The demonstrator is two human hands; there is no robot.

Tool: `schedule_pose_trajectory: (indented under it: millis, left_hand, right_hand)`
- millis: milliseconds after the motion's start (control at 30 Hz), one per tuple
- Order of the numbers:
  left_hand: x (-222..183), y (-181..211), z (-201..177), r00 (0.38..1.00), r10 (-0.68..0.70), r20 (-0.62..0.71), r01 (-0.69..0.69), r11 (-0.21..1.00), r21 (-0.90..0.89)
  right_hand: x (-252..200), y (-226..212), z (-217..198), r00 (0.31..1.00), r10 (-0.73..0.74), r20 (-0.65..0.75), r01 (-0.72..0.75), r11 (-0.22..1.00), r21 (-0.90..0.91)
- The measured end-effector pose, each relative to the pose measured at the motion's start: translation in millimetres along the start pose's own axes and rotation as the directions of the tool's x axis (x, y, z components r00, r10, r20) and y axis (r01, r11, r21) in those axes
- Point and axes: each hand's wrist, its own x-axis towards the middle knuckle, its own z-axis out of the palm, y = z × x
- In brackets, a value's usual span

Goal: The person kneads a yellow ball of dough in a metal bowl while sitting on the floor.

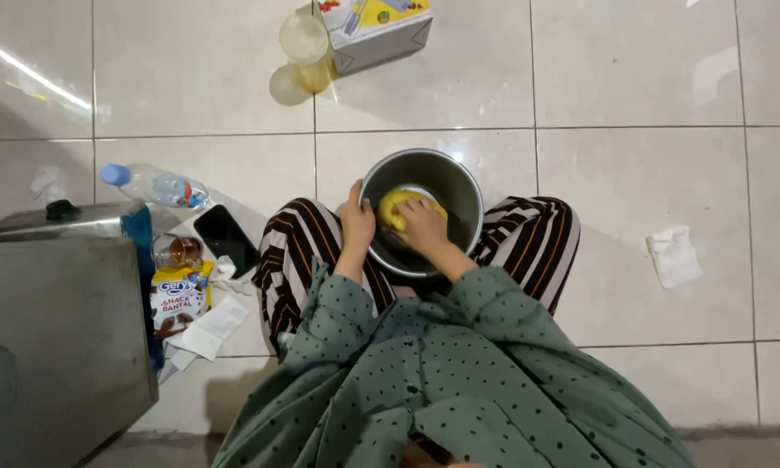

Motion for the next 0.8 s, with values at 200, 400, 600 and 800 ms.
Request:
schedule_pose_trajectory:
  millis: [200, 400, 600, 800]
  left_hand:
    - [-11, 17, -3, 1.000, -0.010, 0.017, 0.011, 0.999, -0.030]
    - [16, -23, 5, 0.999, 0.037, 0.005, -0.037, 0.998, 0.042]
    - [5, -5, 4, 0.999, 0.032, 0.015, -0.032, 0.999, 0.011]
    - [14, -19, 8, 0.999, 0.038, 0.019, -0.039, 0.999, 0.015]
  right_hand:
    - [52, 13, -47, 0.936, 0.053, 0.348, -0.152, 0.953, 0.261]
    - [62, -18, -78, 0.905, 0.107, 0.412, -0.204, 0.958, 0.201]
    - [-14, -8, 12, 0.986, -0.119, 0.115, 0.123, 0.992, -0.028]
    - [30, 10, -25, 0.973, 0.115, 0.200, -0.158, 0.963, 0.219]
